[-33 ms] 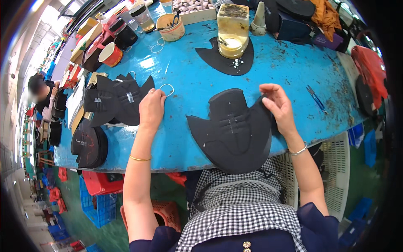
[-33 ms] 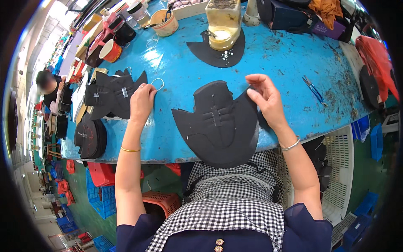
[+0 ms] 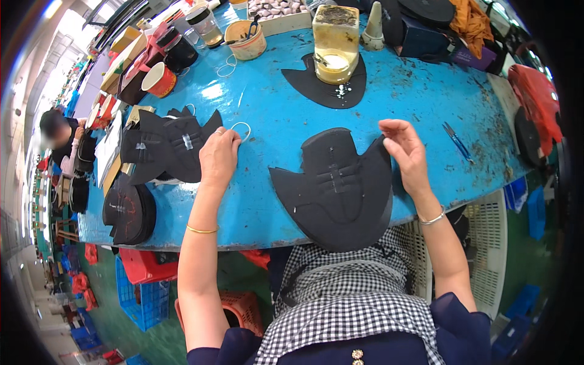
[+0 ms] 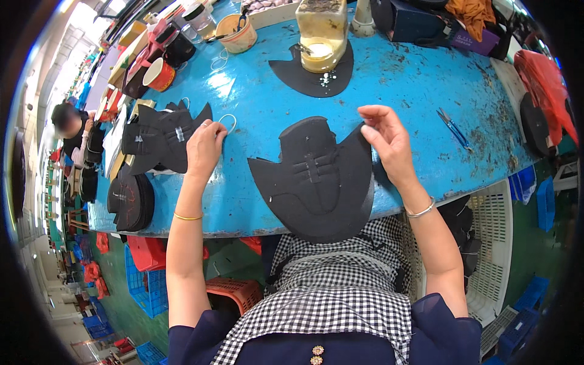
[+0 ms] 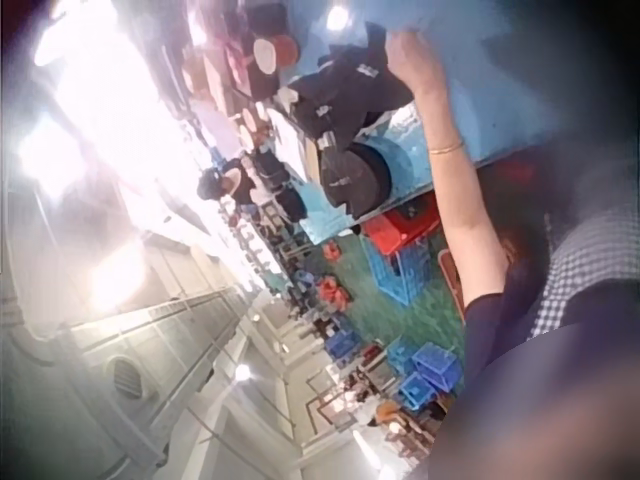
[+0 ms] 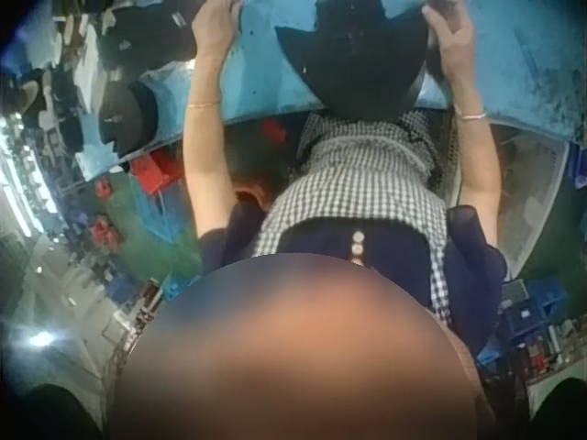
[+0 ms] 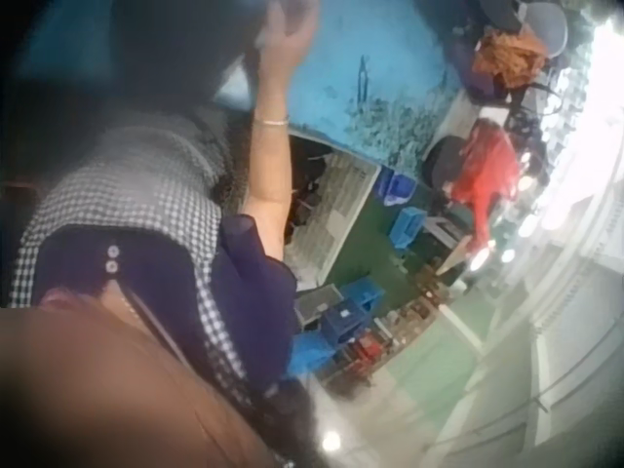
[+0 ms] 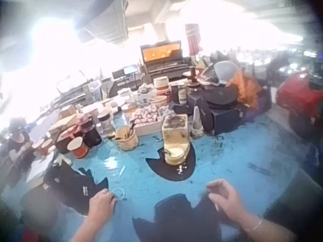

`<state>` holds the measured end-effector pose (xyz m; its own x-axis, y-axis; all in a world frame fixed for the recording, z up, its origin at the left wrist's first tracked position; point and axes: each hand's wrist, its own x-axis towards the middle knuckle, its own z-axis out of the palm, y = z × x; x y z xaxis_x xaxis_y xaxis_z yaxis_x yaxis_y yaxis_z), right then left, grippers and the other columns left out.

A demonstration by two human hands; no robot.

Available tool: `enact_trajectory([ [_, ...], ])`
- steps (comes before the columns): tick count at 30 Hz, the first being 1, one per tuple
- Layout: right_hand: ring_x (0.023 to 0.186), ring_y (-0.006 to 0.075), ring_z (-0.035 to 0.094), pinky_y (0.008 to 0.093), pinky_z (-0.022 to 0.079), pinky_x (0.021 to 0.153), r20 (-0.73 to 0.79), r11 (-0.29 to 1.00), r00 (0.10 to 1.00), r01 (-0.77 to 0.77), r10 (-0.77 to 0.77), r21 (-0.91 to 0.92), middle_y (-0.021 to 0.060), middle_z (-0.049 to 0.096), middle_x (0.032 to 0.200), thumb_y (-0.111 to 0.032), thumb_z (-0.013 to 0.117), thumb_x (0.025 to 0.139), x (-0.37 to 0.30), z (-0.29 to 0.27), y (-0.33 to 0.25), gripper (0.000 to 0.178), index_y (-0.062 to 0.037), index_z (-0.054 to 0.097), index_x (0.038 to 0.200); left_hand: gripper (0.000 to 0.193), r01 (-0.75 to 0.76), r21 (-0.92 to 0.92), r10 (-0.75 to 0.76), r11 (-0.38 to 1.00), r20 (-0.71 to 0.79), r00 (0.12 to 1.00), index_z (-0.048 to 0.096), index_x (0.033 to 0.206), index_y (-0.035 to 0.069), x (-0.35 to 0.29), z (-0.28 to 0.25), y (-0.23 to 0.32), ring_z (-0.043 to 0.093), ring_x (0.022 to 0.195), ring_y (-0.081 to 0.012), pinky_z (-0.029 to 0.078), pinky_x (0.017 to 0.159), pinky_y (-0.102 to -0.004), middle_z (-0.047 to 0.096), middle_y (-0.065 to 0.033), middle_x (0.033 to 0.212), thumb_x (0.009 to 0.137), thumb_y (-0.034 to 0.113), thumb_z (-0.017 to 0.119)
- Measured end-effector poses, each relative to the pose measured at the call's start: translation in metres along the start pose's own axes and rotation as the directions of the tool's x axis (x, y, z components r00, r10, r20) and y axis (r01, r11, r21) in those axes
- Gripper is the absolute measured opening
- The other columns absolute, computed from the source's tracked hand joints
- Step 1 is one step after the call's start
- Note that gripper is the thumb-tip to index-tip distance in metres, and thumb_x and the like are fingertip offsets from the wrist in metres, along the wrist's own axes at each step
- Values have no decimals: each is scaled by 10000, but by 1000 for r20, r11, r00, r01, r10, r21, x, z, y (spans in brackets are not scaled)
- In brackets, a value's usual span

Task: The person assembles components of a black shoe by applying adhesive with a brush and trimming excess material with scissors.

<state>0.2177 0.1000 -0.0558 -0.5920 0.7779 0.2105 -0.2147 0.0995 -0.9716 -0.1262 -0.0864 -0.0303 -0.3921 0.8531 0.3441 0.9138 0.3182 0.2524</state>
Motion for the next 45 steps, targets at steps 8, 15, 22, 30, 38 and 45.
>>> enact_trajectory([
  [8,1085,142,599,291,467,982,118,979,985,107,-128,171,70,632,1174,8,571,960,-14,37,-46,194,-16,584,1152,66,219,-699,-18,681,283,959,597,987,7,5,-51,83,517,736,-51,435,674,-206,636,0,855,997,61,561],
  [15,988,125,645,278,517,896,273,990,956,83,-111,111,60,668,1069,-18,579,971,-28,57,-57,166,-6,611,1134,147,-85,129,71,988,107,992,645,947,19,3,-16,30,646,751,-282,507,708,-394,625,-131,830,857,121,701],
  [22,925,130,665,273,539,875,247,993,968,7,-35,114,58,681,1031,6,559,973,-42,45,-56,151,4,626,1108,64,-55,-13,57,998,114,992,627,931,31,2,-8,7,620,754,-202,493,706,-330,635,-95,853,908,85,651],
  [30,1090,141,587,267,496,910,168,988,974,148,-154,52,72,631,1180,-74,630,961,-35,72,-59,394,-41,519,1338,30,275,-832,154,482,389,908,568,979,9,-7,-79,151,562,777,-83,459,685,-221,645,-28,902,991,36,576],
  [38,906,193,622,376,483,891,317,973,920,219,-229,69,36,613,871,-152,685,909,-48,66,-59,131,-56,597,885,280,-145,-560,246,815,108,963,737,1065,30,-22,-50,154,518,662,-61,399,565,-217,594,-23,800,890,-96,558],
  [45,598,151,548,318,445,572,503,961,820,259,-272,97,21,553,676,-93,630,929,-94,86,-53,62,-59,602,973,499,564,-801,46,198,583,811,364,1495,5,-14,-46,163,547,764,-161,482,678,-304,530,-50,825,1041,138,522],
])
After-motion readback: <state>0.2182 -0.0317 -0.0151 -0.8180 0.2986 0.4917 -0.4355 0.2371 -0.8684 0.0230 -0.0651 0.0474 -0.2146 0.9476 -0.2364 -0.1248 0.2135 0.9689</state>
